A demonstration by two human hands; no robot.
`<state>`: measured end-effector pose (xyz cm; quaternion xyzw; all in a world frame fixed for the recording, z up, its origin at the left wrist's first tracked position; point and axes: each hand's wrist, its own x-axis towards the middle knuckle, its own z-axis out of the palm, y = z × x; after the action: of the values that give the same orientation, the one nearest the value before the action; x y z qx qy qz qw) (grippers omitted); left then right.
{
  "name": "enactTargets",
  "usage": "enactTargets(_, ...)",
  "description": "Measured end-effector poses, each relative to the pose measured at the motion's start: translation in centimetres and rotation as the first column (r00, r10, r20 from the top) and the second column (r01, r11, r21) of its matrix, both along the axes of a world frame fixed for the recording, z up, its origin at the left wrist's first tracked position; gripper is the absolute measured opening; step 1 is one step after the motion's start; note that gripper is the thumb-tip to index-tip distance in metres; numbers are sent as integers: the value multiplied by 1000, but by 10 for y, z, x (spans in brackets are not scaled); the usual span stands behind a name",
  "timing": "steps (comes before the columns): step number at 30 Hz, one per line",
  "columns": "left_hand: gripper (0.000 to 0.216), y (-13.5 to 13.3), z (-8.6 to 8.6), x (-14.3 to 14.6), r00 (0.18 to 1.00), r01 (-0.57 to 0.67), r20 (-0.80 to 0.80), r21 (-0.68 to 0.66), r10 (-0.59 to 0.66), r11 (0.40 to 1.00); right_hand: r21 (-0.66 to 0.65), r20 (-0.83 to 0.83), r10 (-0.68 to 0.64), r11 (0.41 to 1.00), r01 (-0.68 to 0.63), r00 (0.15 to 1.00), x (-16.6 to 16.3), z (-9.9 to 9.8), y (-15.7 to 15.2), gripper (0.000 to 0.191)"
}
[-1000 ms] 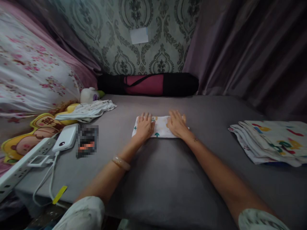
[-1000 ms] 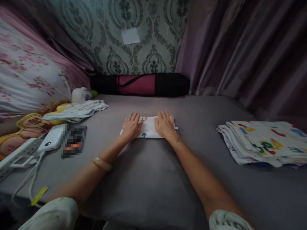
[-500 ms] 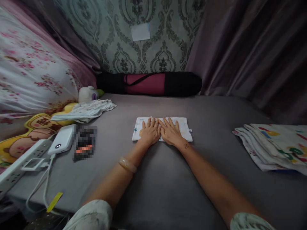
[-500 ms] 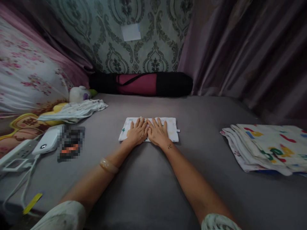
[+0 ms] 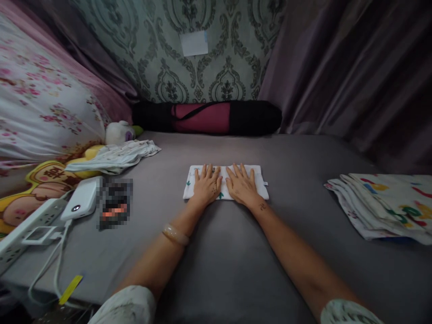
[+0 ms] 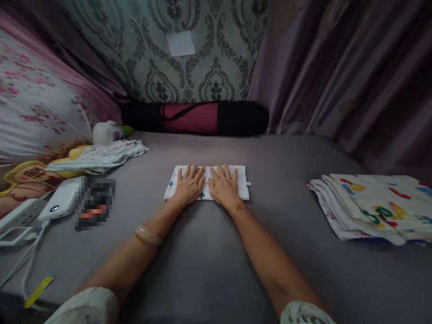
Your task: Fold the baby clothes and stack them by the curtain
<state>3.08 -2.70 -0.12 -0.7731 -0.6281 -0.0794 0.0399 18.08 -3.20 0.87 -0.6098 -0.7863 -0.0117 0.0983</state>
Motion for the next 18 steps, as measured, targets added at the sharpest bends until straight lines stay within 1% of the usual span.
enactTargets(3,57,2,-5,-1,1000,-8,18,-70,9,997,-43,0,-2,999,2,1000,1,-2,0,53)
enactTargets(6,57,2,-6,-1,1000,-8,23,-75,10,997,-41,-1,-6,999,6,1000,0,-3,0,53)
enactTargets(9,56,1,-3,-1,1000,-8,25,-80,10,997,-59,-19,-2,998,1,1000,2,-2,2,54)
enactTargets(11,57,0,0,-3,999,-32,27,-35,33,999,-33,-33,-34,999,33,999,6,-1,3,54)
enactTargets(14,61,1,1,-11,994,-110,30,63,108,992,19,-37,-110,994,111,993,13,-3,6,55)
enactTargets(15,61,2,1,-14,991,-134,32,54,132,990,11,-34,-123,992,123,992,15,-5,7,56)
enactTargets(18,63,5,-3,-20,985,-166,35,-48,168,985,-34,-24,-132,991,131,991,18,-10,8,56)
